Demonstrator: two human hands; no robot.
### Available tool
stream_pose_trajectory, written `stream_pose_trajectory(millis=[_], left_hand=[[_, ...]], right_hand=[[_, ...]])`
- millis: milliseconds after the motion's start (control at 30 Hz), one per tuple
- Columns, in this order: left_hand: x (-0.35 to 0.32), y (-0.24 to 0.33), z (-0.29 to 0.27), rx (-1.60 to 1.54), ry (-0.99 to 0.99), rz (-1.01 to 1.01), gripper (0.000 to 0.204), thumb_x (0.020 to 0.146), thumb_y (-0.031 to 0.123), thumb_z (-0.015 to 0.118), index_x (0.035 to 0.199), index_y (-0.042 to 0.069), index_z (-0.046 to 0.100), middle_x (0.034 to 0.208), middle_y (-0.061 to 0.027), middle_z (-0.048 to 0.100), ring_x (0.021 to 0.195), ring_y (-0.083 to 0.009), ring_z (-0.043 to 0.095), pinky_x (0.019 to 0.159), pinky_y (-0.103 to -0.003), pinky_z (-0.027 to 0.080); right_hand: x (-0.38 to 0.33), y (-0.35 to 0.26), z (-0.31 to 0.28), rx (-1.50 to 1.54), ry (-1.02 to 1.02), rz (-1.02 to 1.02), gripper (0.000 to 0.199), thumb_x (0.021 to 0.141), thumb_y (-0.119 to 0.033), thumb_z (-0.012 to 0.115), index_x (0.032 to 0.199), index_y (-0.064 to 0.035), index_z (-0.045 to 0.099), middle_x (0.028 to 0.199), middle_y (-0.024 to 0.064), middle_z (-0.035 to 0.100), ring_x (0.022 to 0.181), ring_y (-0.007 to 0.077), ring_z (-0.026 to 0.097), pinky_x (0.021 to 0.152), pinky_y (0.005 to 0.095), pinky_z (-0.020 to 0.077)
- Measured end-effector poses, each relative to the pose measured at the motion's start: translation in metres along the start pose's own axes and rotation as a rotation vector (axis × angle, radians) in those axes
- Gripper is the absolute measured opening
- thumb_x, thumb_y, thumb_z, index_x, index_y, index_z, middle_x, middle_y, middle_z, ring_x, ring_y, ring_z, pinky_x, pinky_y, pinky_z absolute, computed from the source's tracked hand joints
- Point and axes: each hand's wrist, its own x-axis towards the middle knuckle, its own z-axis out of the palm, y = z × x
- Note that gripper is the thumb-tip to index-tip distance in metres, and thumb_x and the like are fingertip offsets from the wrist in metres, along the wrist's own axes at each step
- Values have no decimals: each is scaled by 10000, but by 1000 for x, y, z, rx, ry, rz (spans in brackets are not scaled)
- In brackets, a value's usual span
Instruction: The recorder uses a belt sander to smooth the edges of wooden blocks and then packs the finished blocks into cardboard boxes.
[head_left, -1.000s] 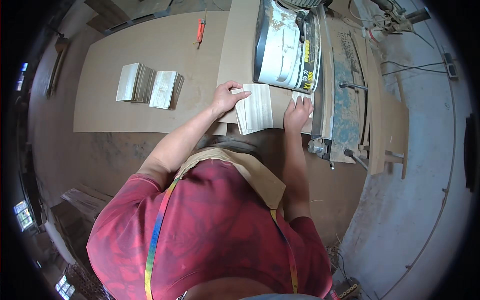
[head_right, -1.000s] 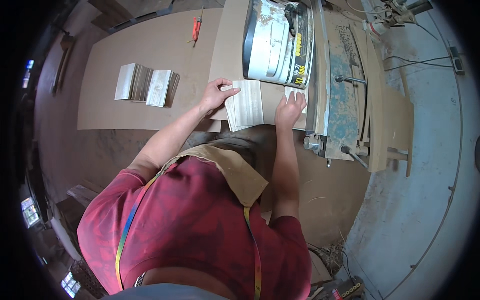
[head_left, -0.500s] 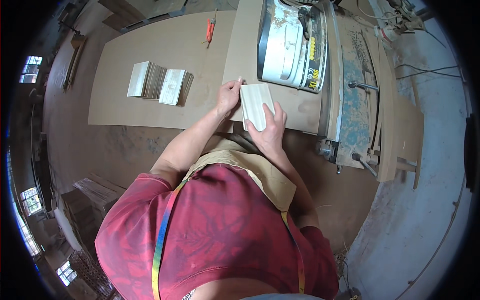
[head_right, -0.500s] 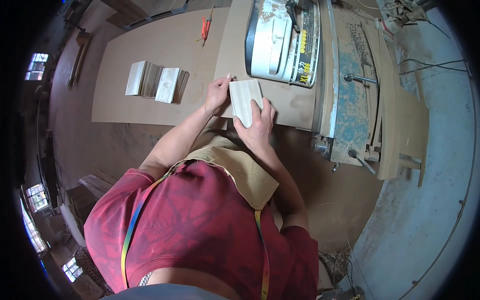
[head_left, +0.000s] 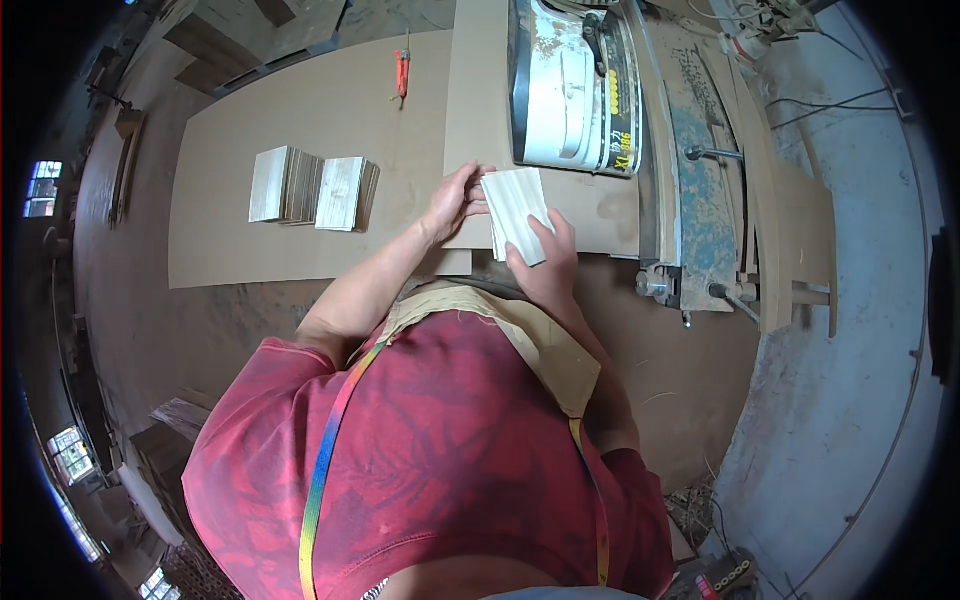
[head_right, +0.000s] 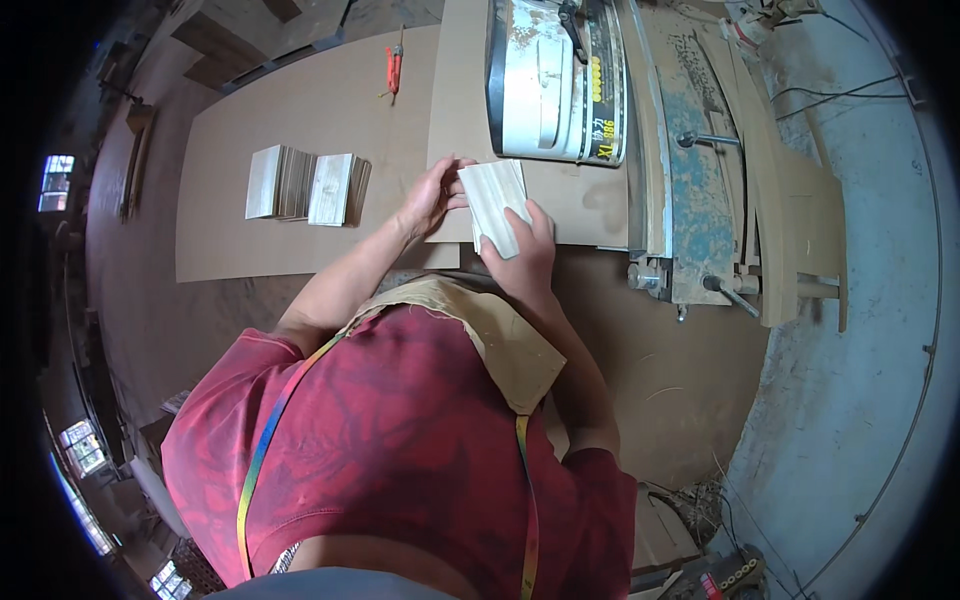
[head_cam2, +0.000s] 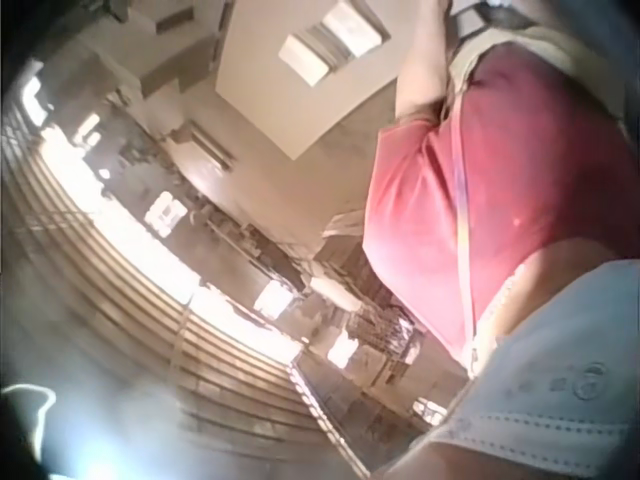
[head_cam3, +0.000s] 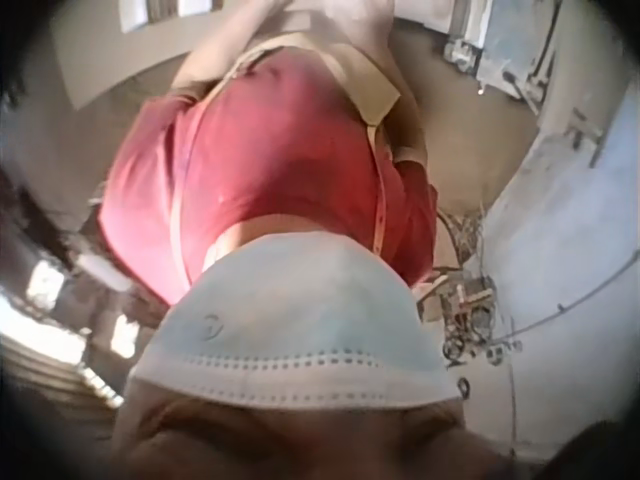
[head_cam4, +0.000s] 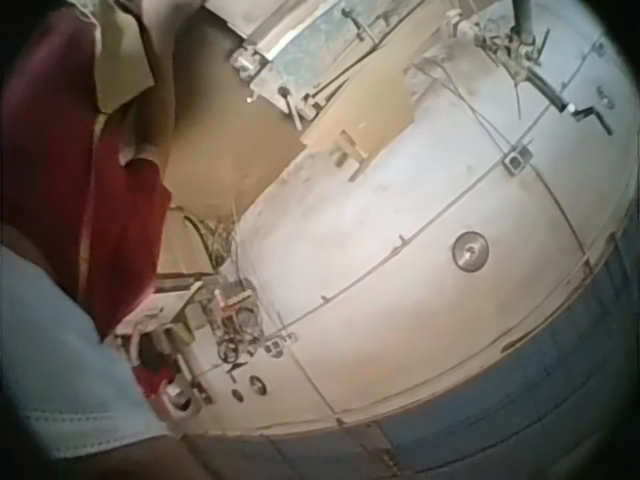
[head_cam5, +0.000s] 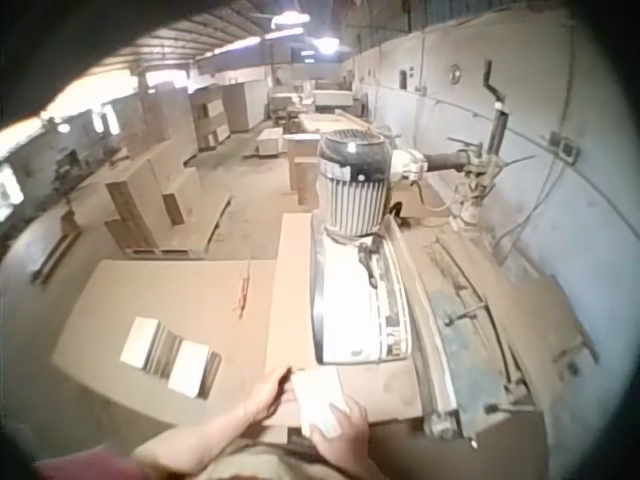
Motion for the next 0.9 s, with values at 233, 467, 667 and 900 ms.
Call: stream_pose_trajectory(millis=[233, 467, 667, 900], left_hand=[[4, -14, -24, 207, -196, 96, 522, 1005, 37, 751, 1498, -33, 594, 1076, -125, 742, 863, -141, 721, 796, -254, 632], [18, -11, -35, 377, -245, 16, 615, 944, -65, 782, 1526, 11, 599, 1088, -119, 742, 872, -124, 721, 790, -242, 618], [13, -15, -8, 607, -78, 72, 545, 945, 62, 842, 1459, 8, 668, 1075, -136, 761, 840, -147, 732, 753, -260, 619], [9, -18, -1, 785, 13, 217, 507, 929, 189, 890, 1367, -8, 729, 1135, -173, 777, 824, -194, 749, 682, -282, 622]], right_hand=[[-25, 51, -50, -387, 160, 182, 514, 880, -194, 833, 1333, 7, 699, 1454, 262, 591, 1292, 458, 585, 1070, 520, 532], [7, 110, -24, -711, 205, 73, 456, 926, -194, 782, 1323, 14, 701, 1440, 248, 604, 1281, 452, 591, 1052, 524, 540], [45, 123, -8, -516, 178, 9, 492, 936, -215, 780, 1348, 33, 677, 1396, 256, 619, 1224, 471, 596, 1027, 552, 535], [19, -43, 13, -342, -115, 154, 725, 848, -328, 870, 1412, 56, 625, 1445, 315, 550, 1207, 486, 574, 1024, 546, 535]])
